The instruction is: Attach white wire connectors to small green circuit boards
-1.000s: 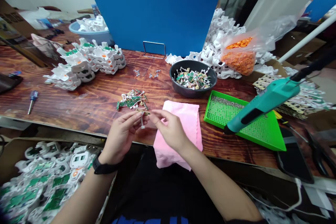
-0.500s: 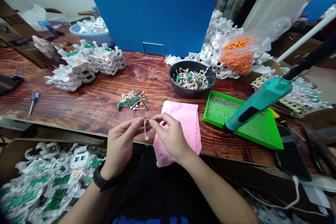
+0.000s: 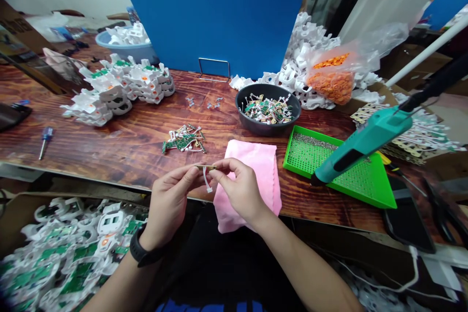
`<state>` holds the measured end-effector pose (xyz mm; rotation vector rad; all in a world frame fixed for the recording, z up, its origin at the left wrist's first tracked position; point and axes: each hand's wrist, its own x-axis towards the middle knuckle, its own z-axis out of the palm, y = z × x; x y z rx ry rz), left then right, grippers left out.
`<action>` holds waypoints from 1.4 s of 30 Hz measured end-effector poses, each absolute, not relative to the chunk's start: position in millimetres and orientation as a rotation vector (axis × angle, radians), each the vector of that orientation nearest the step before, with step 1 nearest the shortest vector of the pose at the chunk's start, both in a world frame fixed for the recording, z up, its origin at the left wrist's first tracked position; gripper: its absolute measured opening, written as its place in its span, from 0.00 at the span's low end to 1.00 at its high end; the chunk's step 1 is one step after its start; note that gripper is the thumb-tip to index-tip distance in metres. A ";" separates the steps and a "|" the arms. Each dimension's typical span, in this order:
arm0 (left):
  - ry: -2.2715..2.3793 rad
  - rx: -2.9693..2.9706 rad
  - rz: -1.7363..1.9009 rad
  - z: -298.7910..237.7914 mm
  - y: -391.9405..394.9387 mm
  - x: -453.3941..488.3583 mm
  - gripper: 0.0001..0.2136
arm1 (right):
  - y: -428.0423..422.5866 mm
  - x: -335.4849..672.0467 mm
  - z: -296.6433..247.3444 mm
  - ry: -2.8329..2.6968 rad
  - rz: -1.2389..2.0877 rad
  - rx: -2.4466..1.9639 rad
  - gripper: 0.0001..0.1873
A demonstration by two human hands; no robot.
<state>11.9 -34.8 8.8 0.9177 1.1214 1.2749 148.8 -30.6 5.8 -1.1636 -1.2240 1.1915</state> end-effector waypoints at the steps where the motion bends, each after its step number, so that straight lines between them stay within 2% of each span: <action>1: 1.121 0.915 1.272 8.5 -34.6 12.1 0.10 | -30.5 148.3 5.7 -1.219 1.204 -1.156 0.04; 5: 1.090 0.985 1.240 4.2 -27.5 10.1 0.13 | -26.3 150.8 8.6 -1.260 1.191 -1.138 0.06; 7: 1.119 1.121 1.233 0.5 -16.9 5.6 0.17 | -16.3 160.4 14.2 -1.303 1.023 -1.168 0.07; 9: 1.281 1.372 1.228 -3.8 -2.1 -0.9 0.22 | 1.8 178.3 21.7 -1.347 0.669 -1.246 0.09; 12: 1.732 1.847 1.066 -9.7 20.8 -9.3 0.17 | 39.5 215.2 30.2 -1.381 -0.115 -1.443 0.11; 14: 1.952 1.984 0.900 -12.7 32.4 -10.9 0.17 | 63.1 237.9 30.3 -1.440 -0.377 -1.582 0.12; 17: 2.069 2.044 0.704 -15.8 41.9 -8.2 0.14 | 81.3 254.5 23.3 -1.577 -0.371 -1.732 0.15; 20: 2.033 2.158 0.645 -17.1 40.6 -6.0 0.09 | 73.8 245.3 15.6 -1.566 -0.349 -1.697 0.18; 23: 1.937 2.427 0.787 -16.5 27.1 -7.7 0.09 | 52.6 216.9 10.6 -1.533 -0.138 -1.495 0.18; 24: 1.887 2.529 0.834 -16.1 20.6 -8.6 0.09 | 45.8 205.7 8.7 -1.555 0.086 -1.414 0.17; 27: 1.751 2.733 0.891 -16.5 0.7 -10.2 0.08 | 31.2 176.0 0.5 -1.569 1.162 -1.199 0.20; 29: 1.687 2.742 0.901 -18.9 -9.1 -9.1 0.08 | 26.6 165.0 -5.9 -1.457 1.612 -1.058 0.21; 30: 1.674 2.694 0.929 -20.4 -12.3 -7.8 0.08 | 25.6 162.7 -9.0 -1.396 1.721 -1.009 0.20; 35: 1.634 1.861 1.238 -25.4 -12.5 3.6 0.12 | 29.6 169.7 -21.4 -1.247 1.733 -0.968 0.15; 38: 1.387 1.325 1.146 -25.3 -7.1 7.7 0.15 | 34.0 174.0 -27.3 -1.280 1.720 -0.937 0.16; 42: 1.316 1.180 1.018 -26.4 -3.2 5.4 0.15 | 33.9 173.7 -29.3 -1.335 1.686 -0.915 0.15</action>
